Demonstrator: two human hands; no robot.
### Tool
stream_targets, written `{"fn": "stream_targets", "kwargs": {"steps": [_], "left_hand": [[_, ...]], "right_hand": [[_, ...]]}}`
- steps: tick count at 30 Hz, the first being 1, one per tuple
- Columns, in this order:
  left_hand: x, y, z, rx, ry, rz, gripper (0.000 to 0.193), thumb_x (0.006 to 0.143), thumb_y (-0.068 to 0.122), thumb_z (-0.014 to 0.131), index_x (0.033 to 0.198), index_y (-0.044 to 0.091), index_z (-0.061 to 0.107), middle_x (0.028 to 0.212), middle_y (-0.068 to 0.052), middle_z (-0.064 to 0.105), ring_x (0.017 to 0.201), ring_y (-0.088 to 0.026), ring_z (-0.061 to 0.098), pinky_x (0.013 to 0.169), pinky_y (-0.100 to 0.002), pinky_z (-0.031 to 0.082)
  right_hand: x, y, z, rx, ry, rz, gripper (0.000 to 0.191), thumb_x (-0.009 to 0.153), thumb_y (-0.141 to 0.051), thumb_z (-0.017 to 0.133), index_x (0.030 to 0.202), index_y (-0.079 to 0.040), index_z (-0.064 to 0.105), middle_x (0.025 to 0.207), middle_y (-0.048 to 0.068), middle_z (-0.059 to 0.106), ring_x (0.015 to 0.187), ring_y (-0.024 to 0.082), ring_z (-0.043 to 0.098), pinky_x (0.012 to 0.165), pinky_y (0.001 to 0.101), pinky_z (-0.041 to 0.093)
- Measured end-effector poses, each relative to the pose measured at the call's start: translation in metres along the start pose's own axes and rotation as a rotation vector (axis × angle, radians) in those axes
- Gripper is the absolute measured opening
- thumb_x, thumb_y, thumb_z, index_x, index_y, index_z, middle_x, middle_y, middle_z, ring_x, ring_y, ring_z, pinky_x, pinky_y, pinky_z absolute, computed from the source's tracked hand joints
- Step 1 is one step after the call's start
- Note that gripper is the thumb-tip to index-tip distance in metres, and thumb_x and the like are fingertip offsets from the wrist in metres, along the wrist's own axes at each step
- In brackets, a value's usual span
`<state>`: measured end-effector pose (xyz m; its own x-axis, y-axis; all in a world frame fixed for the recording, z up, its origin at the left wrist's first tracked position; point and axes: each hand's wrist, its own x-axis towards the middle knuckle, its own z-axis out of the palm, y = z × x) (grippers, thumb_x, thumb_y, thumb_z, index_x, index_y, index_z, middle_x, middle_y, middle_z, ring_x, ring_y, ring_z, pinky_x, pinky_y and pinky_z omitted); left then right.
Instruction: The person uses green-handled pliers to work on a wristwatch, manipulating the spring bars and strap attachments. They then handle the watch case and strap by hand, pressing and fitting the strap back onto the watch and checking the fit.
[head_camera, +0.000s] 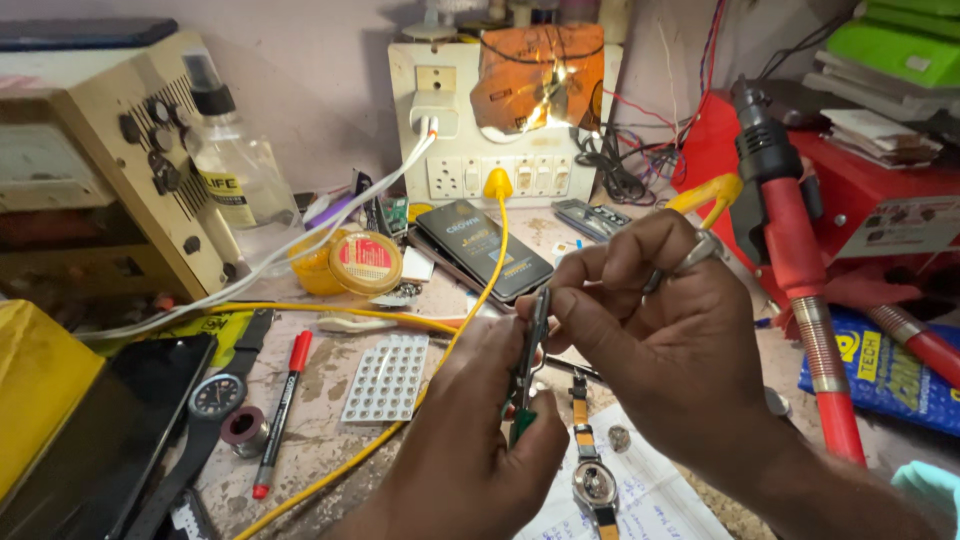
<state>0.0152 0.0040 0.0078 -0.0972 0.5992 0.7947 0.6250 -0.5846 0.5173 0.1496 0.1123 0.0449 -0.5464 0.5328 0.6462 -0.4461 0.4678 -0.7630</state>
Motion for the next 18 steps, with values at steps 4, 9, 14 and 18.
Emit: {"fn": "stream_targets", "kwargs": {"steps": [4,9,14,18], "left_hand": [[-0.002,0.001,-0.003,-0.039,-0.142,-0.343,0.041,0.083,0.010,0.059,0.124,0.005,0.059,0.101,-0.014,0.059,0.076,-0.024,0.062,0.066,-0.037,0.052],[-0.002,0.002,-0.005,-0.128,-0.184,-0.456,0.034,0.086,0.014,0.060,0.120,0.008,0.058,0.093,-0.008,0.056,0.069,-0.016,0.056,0.061,-0.033,0.049],[0.004,-0.002,-0.012,-0.050,-0.091,-0.399,0.029,0.085,0.011,0.059,0.113,0.009,0.058,0.090,-0.007,0.054,0.078,-0.015,0.055,0.069,-0.033,0.049],[0.007,-0.004,-0.021,-0.066,-0.078,-0.509,0.030,0.083,0.012,0.062,0.113,0.011,0.057,0.095,-0.006,0.056,0.082,-0.015,0.055,0.069,-0.033,0.049]], "right_hand": [[0.000,0.004,-0.005,0.007,-0.010,0.030,0.025,0.095,0.009,0.066,0.104,-0.004,0.046,0.103,0.013,0.066,0.093,0.014,0.068,0.081,0.0303,0.061],[0.004,0.005,-0.006,0.114,-0.109,0.047,0.021,0.097,0.000,0.067,0.106,-0.006,0.049,0.098,0.010,0.068,0.086,0.010,0.068,0.072,0.0286,0.062],[0.022,-0.013,-0.010,-0.428,-0.162,0.411,0.021,0.090,-0.011,0.071,0.109,-0.004,0.067,0.086,0.008,0.073,0.072,0.014,0.067,0.056,0.0308,0.051],[0.026,-0.028,-0.010,-1.017,-0.675,0.601,0.021,0.084,-0.030,0.076,0.101,-0.017,0.079,0.078,0.001,0.077,0.071,0.014,0.076,0.066,0.0323,0.058]]}}
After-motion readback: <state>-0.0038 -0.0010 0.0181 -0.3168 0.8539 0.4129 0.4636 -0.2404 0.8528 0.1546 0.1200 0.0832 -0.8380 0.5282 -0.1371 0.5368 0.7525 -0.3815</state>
